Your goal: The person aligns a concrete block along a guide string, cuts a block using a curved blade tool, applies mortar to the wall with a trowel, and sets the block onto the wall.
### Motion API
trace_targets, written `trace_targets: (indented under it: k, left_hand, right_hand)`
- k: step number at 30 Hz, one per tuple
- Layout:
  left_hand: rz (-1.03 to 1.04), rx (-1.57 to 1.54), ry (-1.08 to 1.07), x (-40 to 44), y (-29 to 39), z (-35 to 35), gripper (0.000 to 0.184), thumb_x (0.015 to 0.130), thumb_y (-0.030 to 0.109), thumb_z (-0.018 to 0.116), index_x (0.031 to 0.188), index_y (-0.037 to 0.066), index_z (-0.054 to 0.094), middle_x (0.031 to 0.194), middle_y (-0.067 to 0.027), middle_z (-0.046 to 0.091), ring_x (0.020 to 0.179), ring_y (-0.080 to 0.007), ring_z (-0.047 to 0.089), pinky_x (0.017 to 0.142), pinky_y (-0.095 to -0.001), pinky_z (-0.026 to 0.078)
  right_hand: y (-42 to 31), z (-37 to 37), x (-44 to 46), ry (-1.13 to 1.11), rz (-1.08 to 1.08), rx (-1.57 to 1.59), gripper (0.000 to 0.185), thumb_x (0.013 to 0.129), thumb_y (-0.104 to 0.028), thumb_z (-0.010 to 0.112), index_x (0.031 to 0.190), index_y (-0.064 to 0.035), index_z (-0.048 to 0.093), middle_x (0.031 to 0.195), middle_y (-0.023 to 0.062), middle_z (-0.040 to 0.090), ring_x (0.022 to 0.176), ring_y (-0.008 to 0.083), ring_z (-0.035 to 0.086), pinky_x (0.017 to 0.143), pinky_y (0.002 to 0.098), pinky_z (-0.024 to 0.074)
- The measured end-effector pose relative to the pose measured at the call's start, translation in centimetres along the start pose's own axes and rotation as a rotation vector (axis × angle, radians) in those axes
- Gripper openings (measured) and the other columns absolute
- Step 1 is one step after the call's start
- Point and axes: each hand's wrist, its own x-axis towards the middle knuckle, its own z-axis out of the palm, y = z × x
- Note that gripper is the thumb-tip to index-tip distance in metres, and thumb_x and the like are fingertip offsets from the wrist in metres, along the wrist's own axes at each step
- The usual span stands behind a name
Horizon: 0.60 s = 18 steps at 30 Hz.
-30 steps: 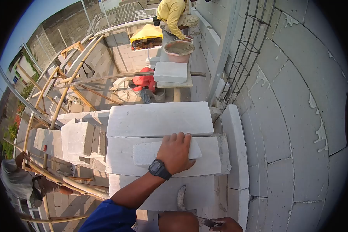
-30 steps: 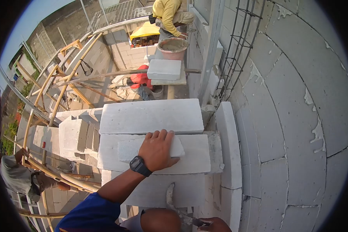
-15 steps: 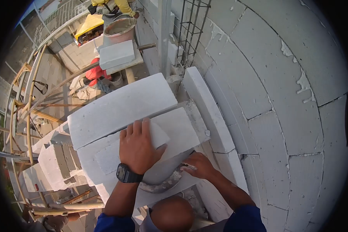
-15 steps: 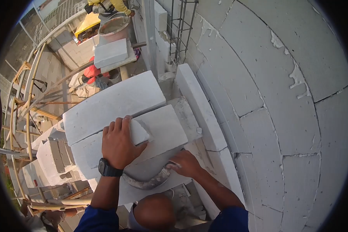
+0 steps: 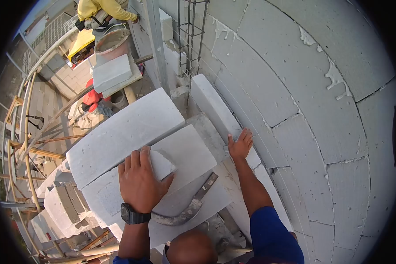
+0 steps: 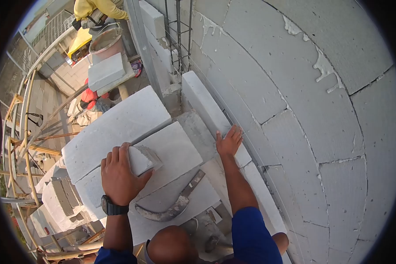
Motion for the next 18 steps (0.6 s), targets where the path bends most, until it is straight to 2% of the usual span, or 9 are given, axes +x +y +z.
trace_targets:
  k: [2,5,8,11,14,16,18]
  left_hand:
    - [-0.005,0.003,-0.001,0.0,0.0,0.0,0.089,0.065,0.040,0.093,0.136,0.003,0.055,0.114,-0.0122,0.061,0.105,-0.0310,0.061,0.094,-0.0434,0.046]
    - [-0.021,0.009,-0.030,0.1,0.2,-0.1,0.087,0.066,0.041,0.092,0.135,0.002,0.056,0.116,-0.0131,0.062,0.108,-0.0315,0.061,0.097,-0.0448,0.045]
    - [-0.021,0.010,-0.035,0.3,0.4,-0.1,0.086,0.067,0.040,0.092,0.135,0.001,0.056,0.117,-0.0136,0.062,0.110,-0.0314,0.061,0.098,-0.0452,0.045]
    - [-0.017,0.005,-0.016,0.3,0.3,0.1,0.088,0.063,0.036,0.094,0.135,0.002,0.056,0.117,-0.0130,0.062,0.108,-0.0319,0.061,0.097,-0.0442,0.046]
    - [-0.021,0.004,-0.018,0.3,0.3,0.1,0.090,0.061,0.035,0.096,0.135,0.004,0.056,0.117,-0.0128,0.062,0.108,-0.0328,0.061,0.097,-0.0444,0.047]
    - [-0.025,0.005,-0.013,0.5,0.2,0.2,0.090,0.061,0.036,0.096,0.135,0.004,0.056,0.117,-0.0129,0.062,0.109,-0.0332,0.061,0.098,-0.0449,0.047]
    - [-0.030,0.002,-0.013,0.2,0.3,0.3,0.090,0.061,0.037,0.096,0.135,0.005,0.056,0.118,-0.0129,0.062,0.111,-0.0335,0.061,0.098,-0.0454,0.047]
  right_hand:
    - [0.7,0.9,-2.2,0.056,0.090,-0.004,0.099,0.098,-0.059,0.058,0.164,0.0014,0.015,0.170,0.0255,0.018,0.160,0.0394,0.011,0.128,0.0597,0.0095]
    - [0.7,2.6,-3.1,0.091,0.160,-0.091,0.101,0.098,-0.059,0.058,0.163,0.0047,0.016,0.172,0.0244,0.015,0.161,0.0392,0.008,0.127,0.0602,0.0079]
    - [-2.3,2.1,-1.3,-0.090,-0.255,-0.034,0.091,0.100,-0.055,0.056,0.161,0.0042,0.026,0.171,0.0249,0.017,0.160,0.0422,0.010,0.128,0.0589,0.0081]
    - [-4.4,-0.2,-1.0,-0.127,-0.710,0.087,0.071,0.102,-0.043,0.059,0.153,0.0032,0.042,0.166,0.0268,0.029,0.154,0.0462,0.026,0.126,0.0586,0.0183]
    - [-2.6,-2.3,-6.0,0.050,-0.396,0.495,0.052,0.100,-0.027,0.064,0.143,0.0005,0.055,0.154,0.0277,0.046,0.144,0.0474,0.041,0.120,0.0588,0.0295]
    - [-1.2,-5.8,-11.8,0.037,-0.411,0.614,0.049,0.094,-0.019,0.069,0.138,-0.0005,0.058,0.143,0.0259,0.055,0.137,0.0460,0.049,0.116,0.0587,0.0355]
    - [-0.1,-8.3,-17.0,-0.125,-0.680,0.581,0.047,0.090,-0.018,0.070,0.135,-0.0043,0.062,0.142,0.0213,0.056,0.138,0.0405,0.048,0.117,0.0577,0.0341]
